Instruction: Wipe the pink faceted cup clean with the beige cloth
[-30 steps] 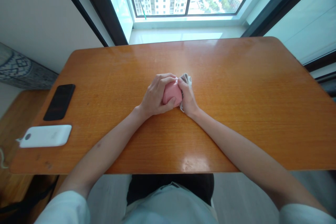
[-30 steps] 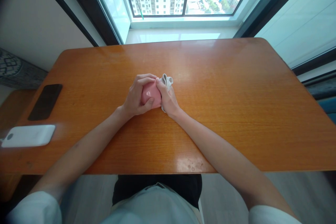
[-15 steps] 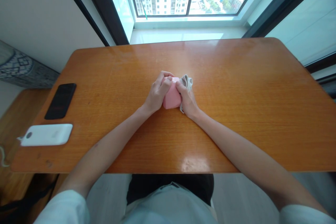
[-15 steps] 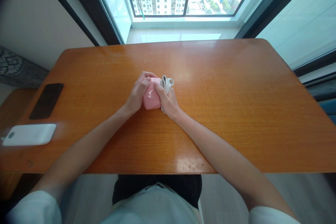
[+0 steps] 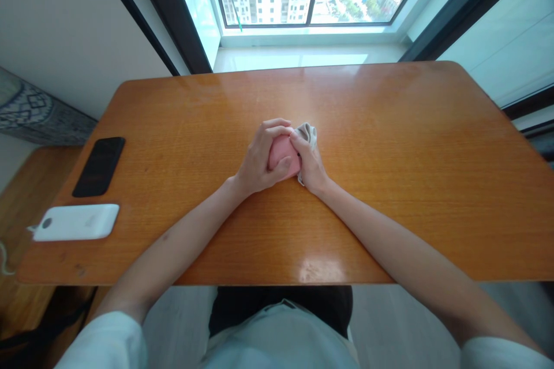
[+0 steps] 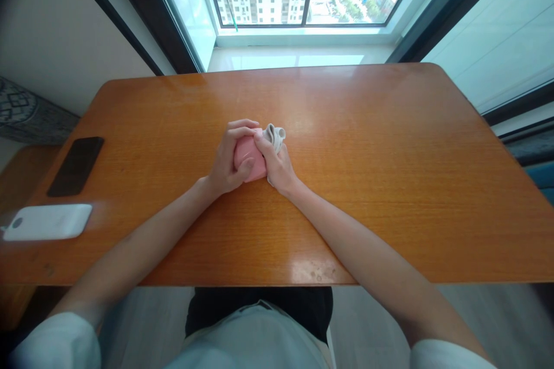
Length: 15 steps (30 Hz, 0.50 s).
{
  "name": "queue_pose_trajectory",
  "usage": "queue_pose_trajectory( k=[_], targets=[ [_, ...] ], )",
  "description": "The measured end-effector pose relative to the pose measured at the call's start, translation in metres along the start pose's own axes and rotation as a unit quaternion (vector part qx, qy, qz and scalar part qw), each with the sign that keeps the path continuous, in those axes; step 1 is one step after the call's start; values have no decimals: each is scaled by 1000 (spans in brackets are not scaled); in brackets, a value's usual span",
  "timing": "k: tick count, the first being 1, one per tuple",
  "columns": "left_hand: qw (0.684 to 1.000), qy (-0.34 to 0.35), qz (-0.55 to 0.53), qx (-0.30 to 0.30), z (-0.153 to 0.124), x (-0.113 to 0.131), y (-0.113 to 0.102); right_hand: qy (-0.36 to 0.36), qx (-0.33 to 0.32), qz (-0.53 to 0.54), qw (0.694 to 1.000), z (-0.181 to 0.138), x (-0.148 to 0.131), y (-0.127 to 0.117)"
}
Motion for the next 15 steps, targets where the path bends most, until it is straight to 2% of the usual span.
queue_pose_trajectory(
  k=[4,12,15],
  targets=[
    [1000,22,16,-15,-2,1,1,3,8,5,1000,0,-3,1],
    [997,-71,10,13,5,-3,0,-6,14,-42,999,1,0,-3],
    [991,-134,-9,15,6,-8,1,-2,14,-37,999,0,3,-4]
  ],
)
Point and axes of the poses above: each hand's wrist, its own z-axis towards the middle knuckle, its own y-axis out of the palm, x = y × z, the point moved 8 cm from there along z, towards the middle knuckle, and after that the axes turned 7 degrees about -y, right-handed, at the moved point
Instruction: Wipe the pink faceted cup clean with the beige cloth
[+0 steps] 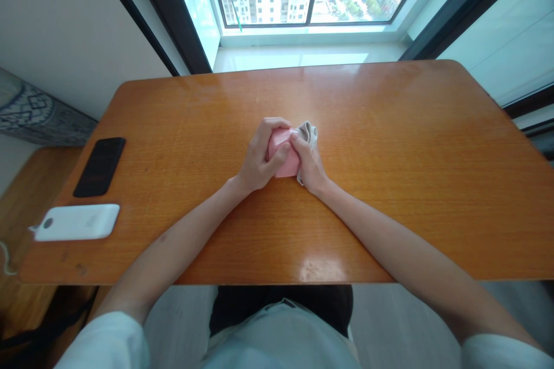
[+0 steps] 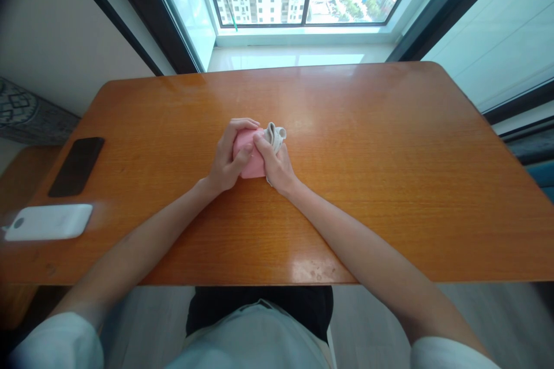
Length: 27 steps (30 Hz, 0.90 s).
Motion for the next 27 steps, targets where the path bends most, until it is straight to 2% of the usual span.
queue_pose_trajectory(
  k=[3,7,10,13,16,19,22,27],
  targets=[
    [994,-103,-38,-6,3,-11,2,4,-3,14,1000,-1,2,1],
    [966,-236,-102,1,5,-30,3,2,-1,25,1000,-1,3,2],
    [952,-273,-136,2,5,-38,5,2,-8,5,1000,0,3,3],
    [953,-268,-139,6,3,-38,7,9,-9,2,1000,0,4,3],
    [973,-202,-106,41,2,-28,2,10,-11,19,1000,0,3,3],
    [996,-56,-35,59,0,-6,-5,10,-21,36,999,-1,0,4],
    [998,60,28,20,-4,9,-4,8,-31,38,999,-1,-2,6],
    [985,150,85,-17,-10,13,-2,-15,-18,21,1000,0,-6,4]
  ],
)
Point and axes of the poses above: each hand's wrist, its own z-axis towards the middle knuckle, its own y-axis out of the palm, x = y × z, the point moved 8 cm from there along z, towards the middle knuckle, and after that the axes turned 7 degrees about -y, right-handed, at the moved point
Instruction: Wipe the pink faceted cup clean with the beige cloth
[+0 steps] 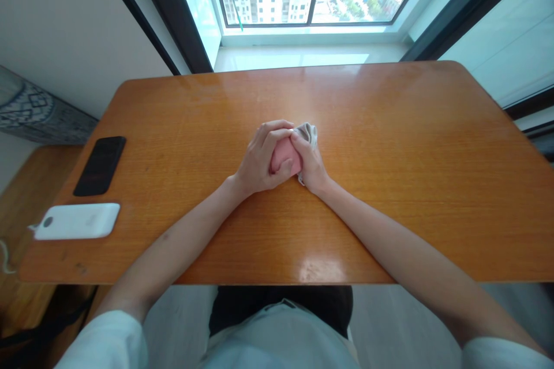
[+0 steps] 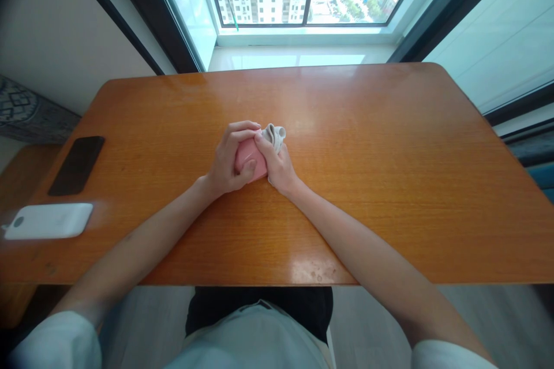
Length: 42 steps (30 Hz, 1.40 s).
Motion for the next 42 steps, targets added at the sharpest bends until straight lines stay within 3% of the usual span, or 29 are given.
queue_pose_trajectory(
  k=[3,14,21,25,29,32,34,37,39,42],
  targets=[
    [1000,3,0,-2,0,-2,1,-3,3,3,1000,1,0,0],
    [987,-135,-79,34,8,-10,0,0,18,-35,999,-1,7,-4],
    [918,-355,-173,18,4,-43,9,2,-6,-21,1000,-3,5,0],
    [894,-393,-212,17,-1,-58,14,-10,-36,-23,999,-4,3,4],
    [915,-354,-186,52,-2,-50,8,-9,-25,-8,1000,-5,2,2],
    [960,-230,-137,81,2,-27,-2,-3,-33,13,999,-5,3,3],
    [984,-134,-94,66,3,-11,-4,-6,-38,21,999,-5,2,4],
    [997,-38,-51,44,0,1,-4,-18,-37,18,999,-3,0,4],
    [998,-17,-41,43,-1,2,-4,-25,-34,16,999,-2,0,4],
    [996,-49,-53,45,2,-4,-4,-29,-26,12,999,-1,1,3]
  ],
)
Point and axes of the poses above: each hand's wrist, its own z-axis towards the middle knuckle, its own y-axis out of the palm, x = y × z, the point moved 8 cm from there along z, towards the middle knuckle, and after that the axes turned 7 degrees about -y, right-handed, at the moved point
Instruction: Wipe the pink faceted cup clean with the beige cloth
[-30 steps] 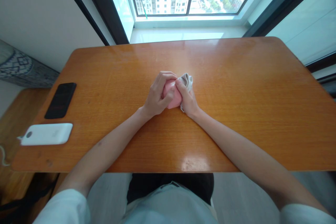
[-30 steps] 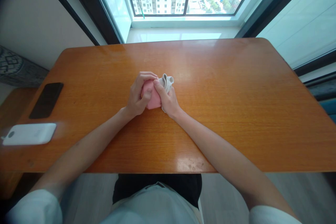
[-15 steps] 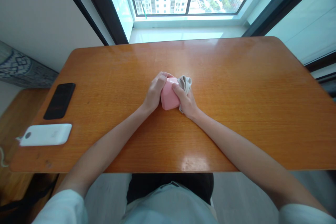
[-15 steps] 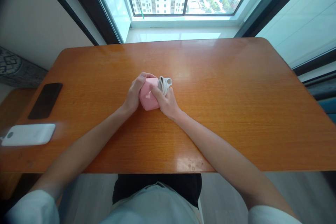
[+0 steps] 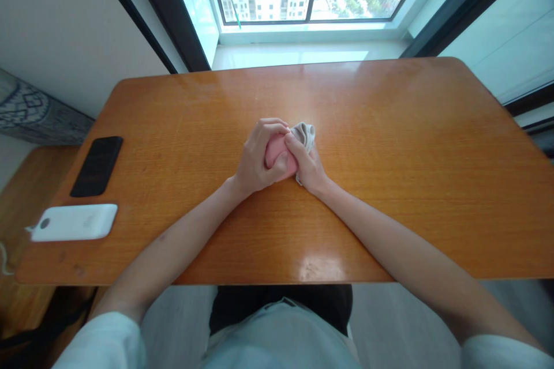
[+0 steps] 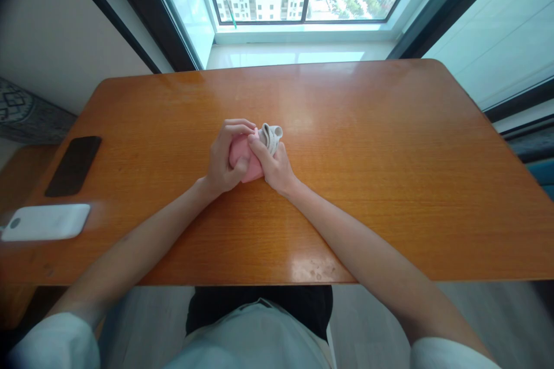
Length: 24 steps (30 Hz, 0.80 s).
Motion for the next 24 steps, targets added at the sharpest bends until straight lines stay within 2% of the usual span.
queue_pose_trajectory(
  k=[6,10,15,20,22,24],
  targets=[
    [989,-135,-57,10,4,-12,3,14,20,-27,999,-1,5,-3],
    [964,-249,-92,14,3,-25,5,22,18,-56,998,-2,8,-5],
    [926,-356,-129,12,4,-42,7,25,19,-36,999,-1,6,-4],
    [909,-386,-154,18,3,-44,9,30,11,-30,999,-1,5,-1],
    [914,-379,-145,22,1,-43,9,39,15,-35,998,-1,6,-1],
    [934,-333,-125,38,0,-38,6,44,15,-26,999,-2,7,-1]
  ],
)
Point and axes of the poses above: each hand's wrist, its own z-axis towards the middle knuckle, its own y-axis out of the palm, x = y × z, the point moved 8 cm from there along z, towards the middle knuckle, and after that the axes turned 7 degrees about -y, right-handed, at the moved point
